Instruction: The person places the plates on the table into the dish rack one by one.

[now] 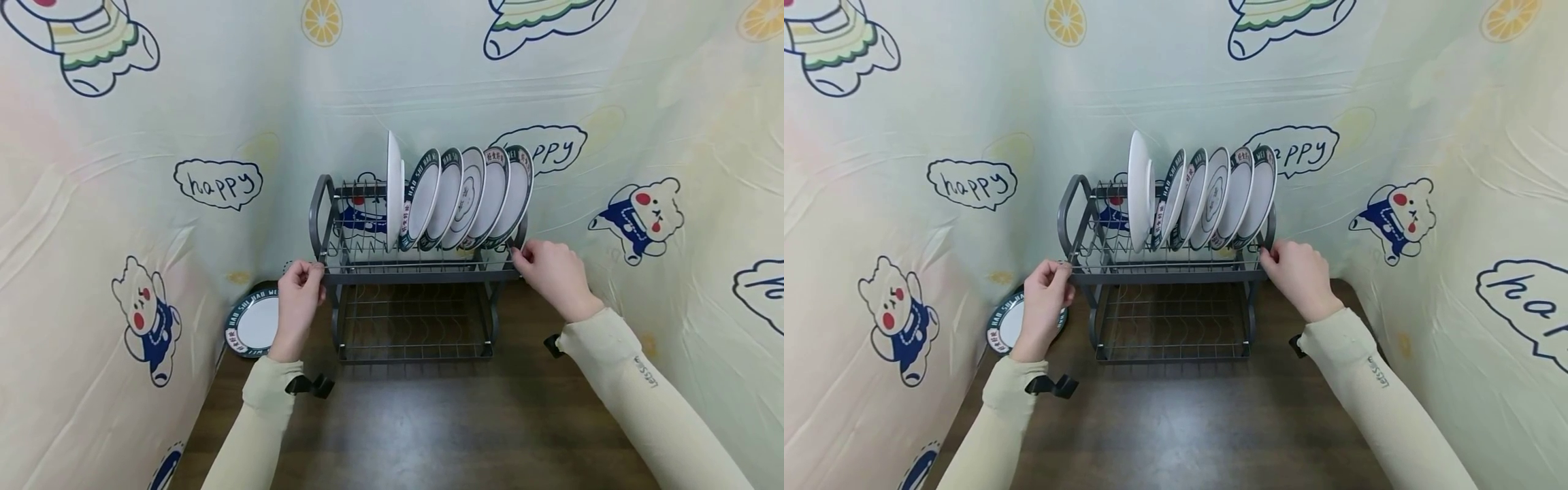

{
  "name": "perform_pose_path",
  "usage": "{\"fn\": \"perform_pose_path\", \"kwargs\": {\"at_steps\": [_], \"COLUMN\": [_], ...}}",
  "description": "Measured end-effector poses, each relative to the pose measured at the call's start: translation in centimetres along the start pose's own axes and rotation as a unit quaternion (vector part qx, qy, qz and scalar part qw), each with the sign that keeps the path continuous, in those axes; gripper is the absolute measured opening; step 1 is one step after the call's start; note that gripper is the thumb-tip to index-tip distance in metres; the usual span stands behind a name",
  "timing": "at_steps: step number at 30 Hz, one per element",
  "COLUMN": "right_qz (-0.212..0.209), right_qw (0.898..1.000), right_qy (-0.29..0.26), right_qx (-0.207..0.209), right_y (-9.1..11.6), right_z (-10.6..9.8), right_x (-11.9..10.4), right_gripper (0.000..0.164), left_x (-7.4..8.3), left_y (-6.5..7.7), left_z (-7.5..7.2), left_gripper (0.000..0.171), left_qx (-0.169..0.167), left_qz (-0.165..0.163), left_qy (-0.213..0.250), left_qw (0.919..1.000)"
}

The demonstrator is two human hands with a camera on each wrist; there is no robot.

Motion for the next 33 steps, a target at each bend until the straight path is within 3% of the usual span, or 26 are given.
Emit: {"fn": "perform_pose_path", "kwargs": {"at_steps": [7, 22, 28, 33], "right_qz": [0.004, 0.021, 0.028, 0.029], "right_qw": [1.0, 0.998, 0.997, 0.996], "right_qy": [-0.01, -0.015, -0.024, -0.028], "right_qx": [-0.009, -0.058, -0.073, -0.079], "right_y": [0.1, -0.2, -0.2, -0.2], "right_z": [0.1, 0.3, 0.5, 0.6], "right_x": [0.3, 0.3, 0.4, 0.5], "right_gripper": [0.043, 0.049, 0.049, 0.048], "left_x": [0.1, -0.7, -2.1, -4.5], "left_y": [-0.1, 0.2, 0.1, 0.0], "left_z": [-0.8, -2.1, -3.2, -4.5], "left_gripper": [0.029, 0.024, 0.023, 0.023], "left_qx": [0.015, 0.018, 0.016, 0.028], "left_qz": [0.01, -0.013, -0.048, -0.079], "left_qy": [0.012, 0.016, -0.004, -0.029], "left_qw": [0.9998, 0.9996, 0.9987, 0.9961]}}
Point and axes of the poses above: each hand's wrist, its own y-axis away from the middle knuckle, its own z-axis out of the palm, x = y × z, the point moved 4 cm from there along -y, towards the middle knuckle, and after that the axes turned 4 degrees about z, right-handed, at the moved point
